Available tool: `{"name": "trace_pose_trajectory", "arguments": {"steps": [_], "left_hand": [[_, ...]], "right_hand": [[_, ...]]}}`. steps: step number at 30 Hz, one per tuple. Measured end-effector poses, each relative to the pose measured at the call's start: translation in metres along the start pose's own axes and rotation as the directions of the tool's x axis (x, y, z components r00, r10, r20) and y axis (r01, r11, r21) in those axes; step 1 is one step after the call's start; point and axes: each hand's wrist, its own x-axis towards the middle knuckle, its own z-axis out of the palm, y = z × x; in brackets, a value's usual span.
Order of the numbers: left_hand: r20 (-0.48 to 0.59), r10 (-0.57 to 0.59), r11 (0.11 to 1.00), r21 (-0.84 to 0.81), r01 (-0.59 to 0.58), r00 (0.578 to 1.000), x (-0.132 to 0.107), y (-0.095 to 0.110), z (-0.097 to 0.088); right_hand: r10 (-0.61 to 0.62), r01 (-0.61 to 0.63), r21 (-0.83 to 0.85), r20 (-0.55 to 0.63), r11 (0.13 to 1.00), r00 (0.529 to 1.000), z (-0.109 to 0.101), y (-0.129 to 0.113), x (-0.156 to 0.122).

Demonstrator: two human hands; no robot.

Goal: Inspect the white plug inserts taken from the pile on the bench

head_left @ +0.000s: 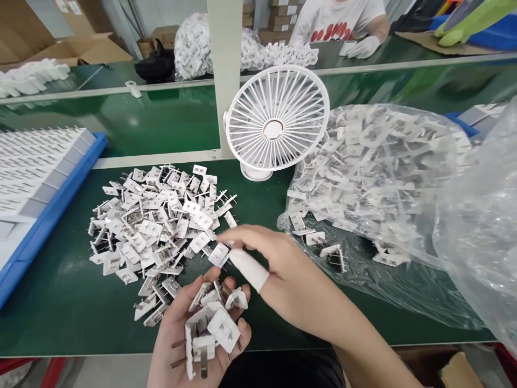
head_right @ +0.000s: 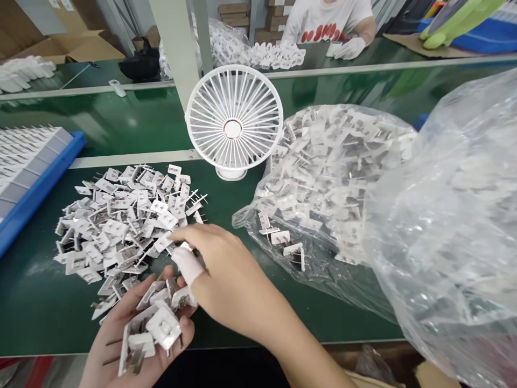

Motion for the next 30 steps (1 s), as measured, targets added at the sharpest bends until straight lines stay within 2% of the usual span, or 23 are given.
{"name": "trace_pose_trajectory", "arguments": {"steps": [2,4,5,8,11,14,16,23,30], "left_hand": [[-0.039,0.033,0.999,0.028,-0.032,0.999,0.000,-0.001,0.003],[-0.067,0.060,0.997,0.052,-0.057,0.996,0.000,-0.003,0.007],[-0.072,0.070,0.996,0.065,-0.066,0.995,0.001,-0.004,0.008],[-0.072,0.064,0.992,0.114,-0.055,0.995,0.001,-0.006,0.009],[-0.057,0.040,0.989,0.147,-0.031,0.998,0.002,-0.007,0.007],[-0.050,0.042,0.992,0.120,-0.036,0.998,0.004,-0.008,0.004],[-0.054,0.043,0.995,0.095,-0.038,0.998,0.005,-0.008,0.003],[-0.052,0.090,0.990,0.118,-0.083,0.995,0.000,-0.009,0.004],[-0.088,0.123,0.989,0.093,-0.114,0.989,0.002,-0.006,0.002]], "right_hand": [[-0.074,0.078,-0.054,0.069,0.995,0.995,-0.002,0.000,-0.010],[-0.118,0.125,-0.085,0.088,0.989,0.989,-0.001,0.004,-0.018],[-0.135,0.141,-0.106,0.065,0.984,0.989,0.000,0.007,-0.021],[-0.216,0.203,-0.125,-0.108,0.971,0.970,0.006,0.014,-0.029],[-0.170,0.174,-0.006,-0.264,0.985,0.950,0.010,0.019,-0.036],[-0.051,0.086,0.094,-0.321,0.992,0.946,0.011,0.022,-0.041],[-0.019,0.062,0.122,-0.330,0.991,0.944,0.012,0.024,-0.044],[-0.137,0.191,0.159,-0.299,0.969,0.944,0.015,0.023,-0.046],[-0.122,0.159,0.079,-0.352,0.984,0.928,0.025,0.026,-0.053]]}}
